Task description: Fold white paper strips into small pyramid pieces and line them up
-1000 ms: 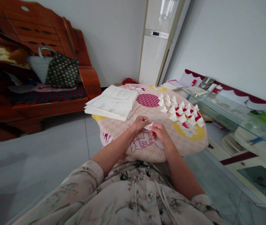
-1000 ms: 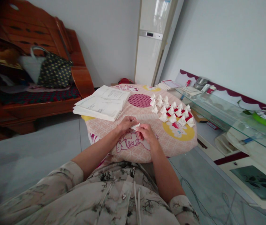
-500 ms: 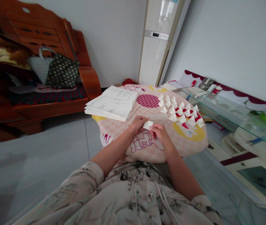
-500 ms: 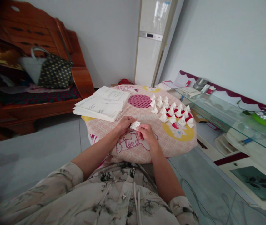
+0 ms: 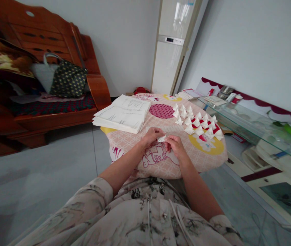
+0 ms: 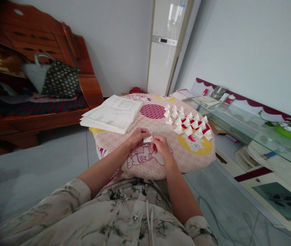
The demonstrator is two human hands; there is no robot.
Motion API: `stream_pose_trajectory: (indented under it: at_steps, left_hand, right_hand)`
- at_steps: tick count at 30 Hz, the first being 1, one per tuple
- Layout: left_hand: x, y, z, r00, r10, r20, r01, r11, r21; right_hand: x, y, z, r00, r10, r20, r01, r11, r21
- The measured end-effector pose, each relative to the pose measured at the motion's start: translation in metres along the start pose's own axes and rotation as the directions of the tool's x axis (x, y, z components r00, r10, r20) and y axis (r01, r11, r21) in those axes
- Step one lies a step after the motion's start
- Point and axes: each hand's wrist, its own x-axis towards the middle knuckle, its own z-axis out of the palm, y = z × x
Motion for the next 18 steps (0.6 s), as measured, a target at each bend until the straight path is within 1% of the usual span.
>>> stream_pose_trajectory:
  at_steps: [2, 4, 6, 9, 12, 16, 18]
  left_hand:
    - [-0.002, 0.001, -0.001, 0.999, 0.001, 0.054, -0.004, 0.998, 0.061]
    - [-0.001, 0.0, -0.001, 0.997, 0.007, 0.083, -0.014, 0.996, 0.09]
    - [0.002, -0.003, 0.0, 0.998, 0.012, 0.061, -0.016, 0.998, 0.068]
    - [0.008, -0.011, 0.004, 0.999, 0.027, -0.022, -0.028, 0.999, -0.023]
    - [0.013, -0.017, 0.006, 0.999, 0.033, -0.029, -0.036, 0.995, -0.093]
    - [0.015, -0.018, 0.007, 0.996, 0.075, -0.055, -0.079, 0.994, -0.073]
    - [0.014, -0.016, 0.006, 0.996, 0.056, -0.062, -0.06, 0.997, -0.058]
  right_hand:
    - [0.0, 0.0, 0.0, 1.0, -0.005, 0.0, 0.005, 1.0, -0.02]
    - [-0.001, 0.001, -0.001, 1.0, -0.009, 0.01, 0.01, 0.999, -0.044]
    - [-0.001, 0.001, -0.002, 1.0, -0.021, 0.016, 0.022, 0.999, -0.047]
    - [0.0, 0.001, -0.002, 0.999, -0.033, 0.022, 0.034, 0.999, -0.027]
    - [0.001, -0.001, -0.001, 0.999, -0.04, 0.023, 0.04, 0.999, -0.023]
    - [0.0, -0.001, 0.0, 0.998, -0.041, 0.045, 0.043, 0.998, -0.036]
    - [0.0, 0.0, 0.001, 0.999, -0.03, 0.035, 0.032, 0.999, -0.04]
